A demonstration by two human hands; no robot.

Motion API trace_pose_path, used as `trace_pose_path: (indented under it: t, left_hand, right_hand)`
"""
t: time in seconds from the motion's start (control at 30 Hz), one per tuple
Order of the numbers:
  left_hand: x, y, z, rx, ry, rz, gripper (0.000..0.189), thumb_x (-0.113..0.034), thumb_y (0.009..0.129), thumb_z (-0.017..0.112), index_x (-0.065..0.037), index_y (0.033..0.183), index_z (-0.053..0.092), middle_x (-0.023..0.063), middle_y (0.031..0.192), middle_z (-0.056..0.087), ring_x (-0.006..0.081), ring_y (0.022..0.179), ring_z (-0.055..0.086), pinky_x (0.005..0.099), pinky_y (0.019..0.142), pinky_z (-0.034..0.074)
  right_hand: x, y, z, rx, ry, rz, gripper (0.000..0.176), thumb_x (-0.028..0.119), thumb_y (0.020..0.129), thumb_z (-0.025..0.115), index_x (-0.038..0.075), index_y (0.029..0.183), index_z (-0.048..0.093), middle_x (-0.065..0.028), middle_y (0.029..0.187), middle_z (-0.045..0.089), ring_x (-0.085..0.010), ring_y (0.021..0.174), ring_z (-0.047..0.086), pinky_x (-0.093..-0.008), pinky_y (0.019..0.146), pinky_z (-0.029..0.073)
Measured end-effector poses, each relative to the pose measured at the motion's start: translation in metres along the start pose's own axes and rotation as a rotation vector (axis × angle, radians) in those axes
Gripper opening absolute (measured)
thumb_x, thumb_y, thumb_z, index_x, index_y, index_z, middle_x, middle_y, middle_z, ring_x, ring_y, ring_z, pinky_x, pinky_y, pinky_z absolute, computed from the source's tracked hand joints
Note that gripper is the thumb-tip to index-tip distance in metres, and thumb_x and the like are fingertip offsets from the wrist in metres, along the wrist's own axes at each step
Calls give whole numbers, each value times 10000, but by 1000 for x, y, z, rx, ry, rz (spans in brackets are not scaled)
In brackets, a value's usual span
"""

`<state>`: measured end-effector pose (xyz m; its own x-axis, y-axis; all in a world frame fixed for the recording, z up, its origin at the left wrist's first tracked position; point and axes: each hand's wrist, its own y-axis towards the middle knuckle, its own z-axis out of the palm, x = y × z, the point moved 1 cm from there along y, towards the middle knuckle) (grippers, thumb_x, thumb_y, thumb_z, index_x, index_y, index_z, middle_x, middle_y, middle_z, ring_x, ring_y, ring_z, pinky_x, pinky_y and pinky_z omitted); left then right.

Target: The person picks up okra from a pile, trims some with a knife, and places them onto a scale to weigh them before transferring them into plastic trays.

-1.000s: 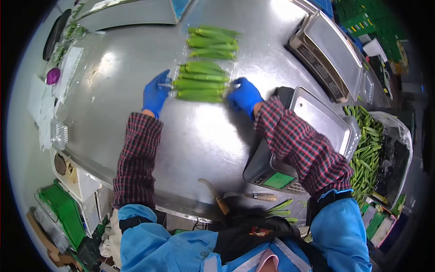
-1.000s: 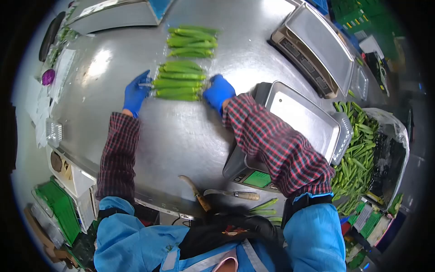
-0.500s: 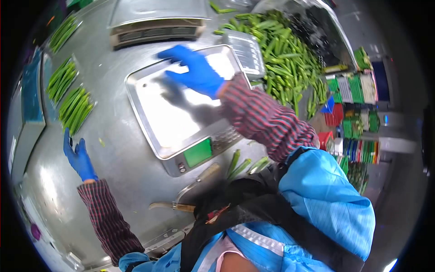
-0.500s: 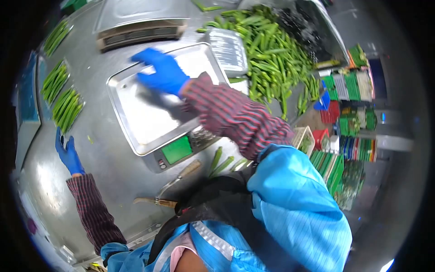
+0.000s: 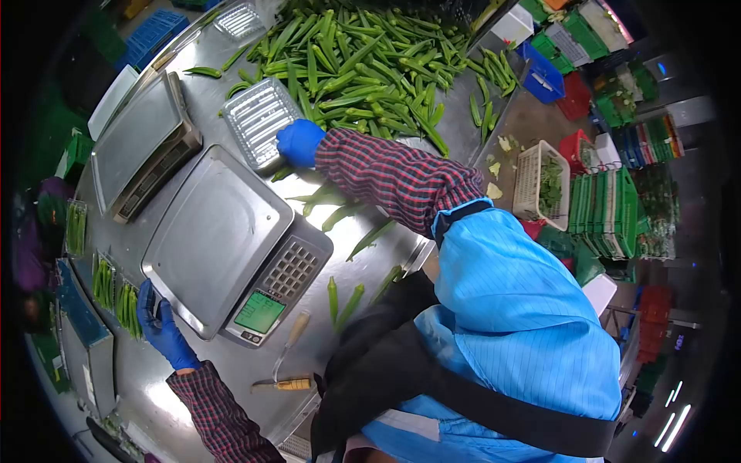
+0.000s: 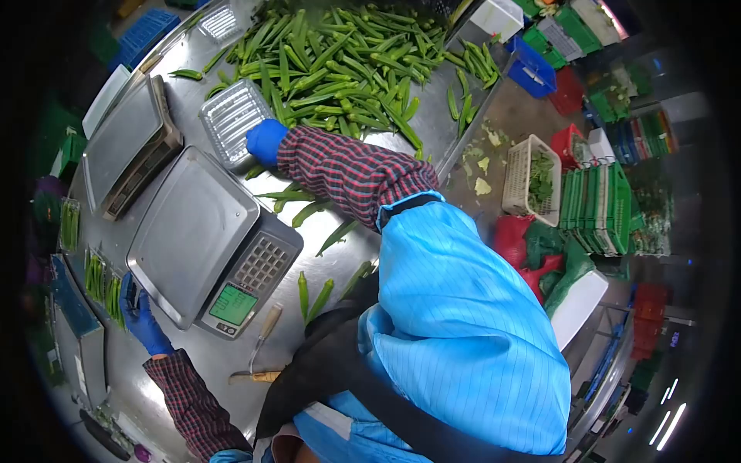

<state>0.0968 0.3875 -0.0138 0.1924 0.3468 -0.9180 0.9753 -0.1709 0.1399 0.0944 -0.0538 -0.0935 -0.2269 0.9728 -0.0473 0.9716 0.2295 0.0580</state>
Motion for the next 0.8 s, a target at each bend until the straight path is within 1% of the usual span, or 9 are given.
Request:
trace_pose_path:
  t: [0.23,0.3,0.33,0.37,0.43,0.5,0.57,0.6,0.8]
  left_hand:
    - [-66,4,88,146,96,-25,418,44,831,535,-59,1236,544,74,1273,548,196,1161,507,337,988,380]
    - [-98,12,123,236,276,108,429,28,827,556,-85,1241,547,72,1277,546,233,1166,507,353,988,377]
    - [-112,18,140,263,452,366,471,10,796,599,-101,1250,544,76,1279,539,282,1175,499,382,997,374]
    - [-130,24,154,257,456,364,471,10,796,599,-101,1250,544,76,1279,539,282,1175,499,382,997,374]
    - [-178,27,182,241,769,769,540,-7,748,641,-105,1267,531,95,1287,527,314,1187,484,414,1004,370]
    - [-189,29,186,250,825,798,532,-11,718,649,-127,1228,553,83,1145,593,300,1085,534,416,981,392]
    - [-175,33,173,584,936,857,547,38,692,625,-149,1202,561,53,943,619,273,940,571,383,925,430]
    - [-178,24,178,466,910,920,506,32,686,625,-172,1148,586,21,793,584,258,817,555,386,866,443]
    - [-105,-7,142,485,1074,529,642,-67,665,702,-182,1268,515,61,962,586,277,914,543,393,850,430]
  right_hand:
    - [-25,6,0,-82,338,6,203,300,664,696,106,699,646,-59,784,619,-262,768,630,-395,676,493]
    - [-28,3,-10,-225,488,29,213,304,670,707,103,700,643,-60,772,615,-268,759,624,-388,672,490]
    - [-27,0,-16,-358,619,64,224,309,677,719,100,701,640,-60,760,611,-274,750,618,-382,669,486]
    - [-25,-5,-26,-481,760,-25,194,275,690,721,98,709,642,-61,758,609,-270,740,613,-373,664,482]
    - [-11,-30,-61,-582,1043,-183,130,196,697,739,104,735,655,-44,748,602,-244,705,602,-351,648,473]
    - [7,-58,-90,-626,1109,-363,117,190,697,742,116,732,658,-4,736,597,-216,718,600,-360,661,463]
    - [9,-83,-94,-535,1048,-308,160,174,702,739,114,836,675,-27,823,624,-233,800,608,-368,740,468]
    - [1,-92,-92,-579,1095,-262,230,166,701,738,108,912,669,-47,899,628,-248,861,601,-371,788,463]
    - [-122,-180,-32,-538,697,423,705,73,627,725,89,1282,464,-143,1235,520,-346,1094,520,-418,950,416]
